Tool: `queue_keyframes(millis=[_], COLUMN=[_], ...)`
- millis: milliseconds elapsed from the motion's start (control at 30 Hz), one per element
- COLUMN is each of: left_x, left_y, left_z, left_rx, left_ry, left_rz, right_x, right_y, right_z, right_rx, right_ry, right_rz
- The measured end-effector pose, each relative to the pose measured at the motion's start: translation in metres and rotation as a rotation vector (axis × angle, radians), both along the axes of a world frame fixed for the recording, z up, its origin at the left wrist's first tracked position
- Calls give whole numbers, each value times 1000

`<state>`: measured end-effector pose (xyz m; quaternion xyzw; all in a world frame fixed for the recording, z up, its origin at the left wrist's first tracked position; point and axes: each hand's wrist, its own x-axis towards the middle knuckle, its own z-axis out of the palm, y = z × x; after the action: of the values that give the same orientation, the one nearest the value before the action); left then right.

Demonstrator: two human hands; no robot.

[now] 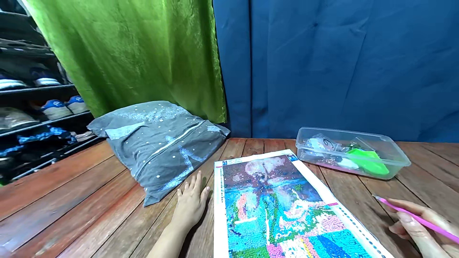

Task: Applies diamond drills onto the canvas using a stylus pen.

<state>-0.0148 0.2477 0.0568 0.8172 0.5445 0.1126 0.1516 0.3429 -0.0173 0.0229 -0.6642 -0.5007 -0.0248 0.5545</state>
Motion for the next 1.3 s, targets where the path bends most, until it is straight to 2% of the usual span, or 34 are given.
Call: queue_keyframes(millis=[200,433,1300], left_x=[3,7,-2], left_y=[-1,-2,3], left_z=[5,10,1], left_rx=[-34,-110,-53], left_ry=[17,171,138], left_rz=[29,32,3], right_x=[0,0,-4], right_y=[0,-2,0], right_z=[0,1,-3], right_rx=[9,-15,24], right_ry=[-9,-5,-50], right_rz=[-6,-24,-117])
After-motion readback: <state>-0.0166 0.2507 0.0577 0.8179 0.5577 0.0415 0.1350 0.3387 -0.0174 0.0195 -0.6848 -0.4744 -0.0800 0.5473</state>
